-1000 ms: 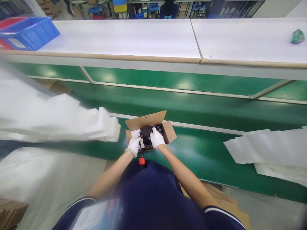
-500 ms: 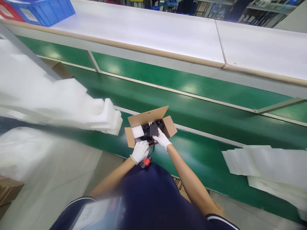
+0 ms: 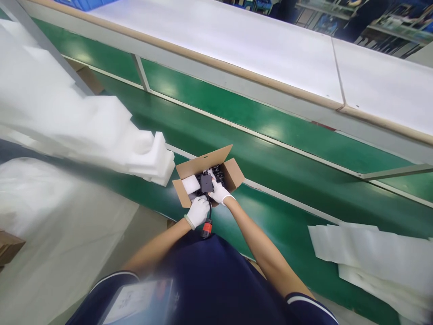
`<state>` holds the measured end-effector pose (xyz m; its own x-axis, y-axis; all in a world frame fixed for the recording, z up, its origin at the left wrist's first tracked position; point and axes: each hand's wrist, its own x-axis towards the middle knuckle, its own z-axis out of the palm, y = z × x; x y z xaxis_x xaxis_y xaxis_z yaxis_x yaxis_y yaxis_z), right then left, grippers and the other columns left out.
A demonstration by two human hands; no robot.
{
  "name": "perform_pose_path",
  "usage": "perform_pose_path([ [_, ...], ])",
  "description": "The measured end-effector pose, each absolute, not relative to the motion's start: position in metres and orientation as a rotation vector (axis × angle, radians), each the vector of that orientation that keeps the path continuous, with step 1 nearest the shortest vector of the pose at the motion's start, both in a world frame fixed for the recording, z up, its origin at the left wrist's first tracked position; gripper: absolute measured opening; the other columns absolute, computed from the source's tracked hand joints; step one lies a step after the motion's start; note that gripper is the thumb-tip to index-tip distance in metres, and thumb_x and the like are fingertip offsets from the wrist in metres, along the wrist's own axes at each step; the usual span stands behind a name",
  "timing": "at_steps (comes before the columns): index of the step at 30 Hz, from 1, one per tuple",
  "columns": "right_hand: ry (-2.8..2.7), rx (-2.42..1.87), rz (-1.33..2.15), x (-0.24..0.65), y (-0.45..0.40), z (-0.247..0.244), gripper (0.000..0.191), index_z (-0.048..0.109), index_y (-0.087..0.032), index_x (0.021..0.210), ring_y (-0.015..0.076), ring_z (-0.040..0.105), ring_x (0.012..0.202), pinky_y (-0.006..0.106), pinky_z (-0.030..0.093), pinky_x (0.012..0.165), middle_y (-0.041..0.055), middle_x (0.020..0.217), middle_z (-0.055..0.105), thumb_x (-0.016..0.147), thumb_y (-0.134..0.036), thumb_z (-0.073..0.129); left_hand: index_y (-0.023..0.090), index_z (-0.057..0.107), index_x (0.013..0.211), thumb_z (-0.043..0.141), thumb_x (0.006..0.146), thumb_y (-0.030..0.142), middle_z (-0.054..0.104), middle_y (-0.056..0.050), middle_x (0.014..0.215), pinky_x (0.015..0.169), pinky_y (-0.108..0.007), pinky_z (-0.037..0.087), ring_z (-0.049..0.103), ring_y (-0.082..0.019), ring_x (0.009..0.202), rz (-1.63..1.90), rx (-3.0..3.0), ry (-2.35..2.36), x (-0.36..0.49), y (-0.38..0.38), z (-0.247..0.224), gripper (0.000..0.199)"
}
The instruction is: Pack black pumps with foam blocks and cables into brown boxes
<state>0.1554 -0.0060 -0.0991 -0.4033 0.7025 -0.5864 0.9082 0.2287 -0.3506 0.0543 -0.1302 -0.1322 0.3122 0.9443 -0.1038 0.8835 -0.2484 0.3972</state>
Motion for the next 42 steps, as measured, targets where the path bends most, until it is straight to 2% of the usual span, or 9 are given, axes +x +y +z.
perform_pose_path([
  [3, 2.238, 1.472, -0.643, 0.147, -0.005, -0.100, 0.086, 0.009, -0.022, 0.149, 0.0265, 0.047, 0.117, 0.036, 0.044, 0.091, 0.0176, 0.140, 0.035, 0.080, -0.033, 0.060, 0.014, 0.061, 0.108, 0.040, 0.084, 0.013, 0.061, -0.010, 0.114, 0.100, -0.040, 0.036, 0.050, -0.023, 0.108, 0.348, 2.111, 1.676, 0.050, -0.138, -0.132, 0.032],
  [6, 2.232, 1.446, -0.379, 0.148, -0.006, -0.103, 0.078, 0.017, -0.029, 0.147, 0.0269, 0.050, 0.109, 0.038, 0.046, 0.084, 0.0154, 0.135, 0.037, 0.081, -0.031, 0.058, 0.015, 0.059, 0.111, 0.036, 0.088, 0.015, 0.056, -0.009, 0.124, 0.102, -0.039, 0.036, 0.047, -0.022, 0.116, 0.460, 1.999, 1.828, 0.048, -0.143, -0.125, 0.033],
  [10, 2.238, 1.390, -0.188, 0.150, -0.007, -0.106, 0.079, 0.023, -0.023, 0.146, 0.0284, 0.051, 0.106, 0.040, 0.047, 0.079, 0.0193, 0.128, 0.039, 0.078, -0.023, 0.061, 0.019, 0.048, 0.126, 0.045, 0.085, 0.020, 0.039, -0.010, 0.143, 0.103, -0.045, 0.033, 0.033, -0.028, 0.130, 0.420, 1.991, 2.049, 0.047, -0.118, -0.106, 0.041],
  [14, 2.248, 1.337, -0.180, 0.150, -0.006, -0.103, 0.086, 0.029, -0.025, 0.144, 0.0290, 0.050, 0.105, 0.040, 0.048, 0.078, 0.0174, 0.129, 0.039, 0.069, -0.024, 0.071, 0.017, 0.033, 0.137, 0.064, 0.072, 0.025, 0.024, -0.015, 0.149, 0.103, -0.050, 0.029, 0.019, -0.037, 0.136, 0.277, 2.124, 1.991, 0.036, -0.067, -0.094, 0.071],
  [18, 2.266, 1.369, -0.207, 0.152, -0.006, -0.101, 0.075, 0.030, -0.027, 0.142, 0.0270, 0.052, 0.104, 0.038, 0.048, 0.077, 0.0163, 0.128, 0.040, 0.075, -0.024, 0.064, 0.010, 0.031, 0.136, 0.073, 0.059, 0.038, 0.038, -0.019, 0.135, 0.092, -0.042, 0.039, 0.047, -0.034, 0.113, 0.140, 2.009, 1.919, 0.026, -0.038, -0.100, 0.091],
  [25, 2.206, 1.607, -0.289, 0.158, 0.003, -0.104, 0.047, 0.044, -0.011, 0.128, 0.0252, 0.058, 0.092, 0.036, 0.049, 0.070, 0.0189, 0.115, 0.046, 0.087, -0.036, 0.045, 0.001, 0.028, 0.135, 0.067, 0.062, 0.051, 0.039, -0.025, 0.129, 0.086, -0.044, 0.038, 0.049, -0.034, 0.099, 0.056, 1.865, 2.189, 0.049, -0.045, -0.115, 0.097],
  [31, 2.476, 1.564, -0.347, 0.162, 0.019, -0.107, 0.037, 0.053, -0.017, 0.117, 0.0260, 0.052, 0.100, 0.035, 0.044, 0.078, 0.0138, 0.117, 0.053, 0.084, -0.033, 0.049, 0.009, 0.025, 0.138, 0.071, 0.054, 0.054, 0.044, -0.017, 0.122, 0.099, -0.043, 0.030, 0.044, -0.034, 0.111, 0.196, 1.799, 2.218, 0.041, -0.047, -0.114, 0.105],
  [35, 2.448, 1.550, -0.457, 0.155, 0.031, -0.110, 0.034, 0.061, -0.020, 0.107, 0.0269, 0.053, 0.099, 0.036, 0.042, 0.081, 0.0098, 0.104, 0.064, 0.088, -0.040, 0.041, 0.014, 0.021, 0.141, 0.072, 0.054, 0.052, 0.046, -0.014, 0.117, 0.097, -0.044, 0.033, 0.047, -0.033, 0.107, 0.205, 1.706, 2.214, 0.041, -0.049, -0.114, 0.107],
  [42, 2.431, 1.443, -0.415, 0.145, 0.041, -0.096, 0.041, 0.063, -0.018, 0.106, 0.0253, 0.057, 0.091, 0.035, 0.042, 0.075, 0.0124, 0.099, 0.065, 0.093, -0.038, 0.030, 0.010, 0.027, 0.137, 0.072, 0.056, 0.042, 0.028, -0.020, 0.138, 0.107, -0.045, 0.031, 0.032, -0.036, 0.129, 0.519, 1.783, 2.133, 0.045, -0.053, -0.119, 0.098],
])
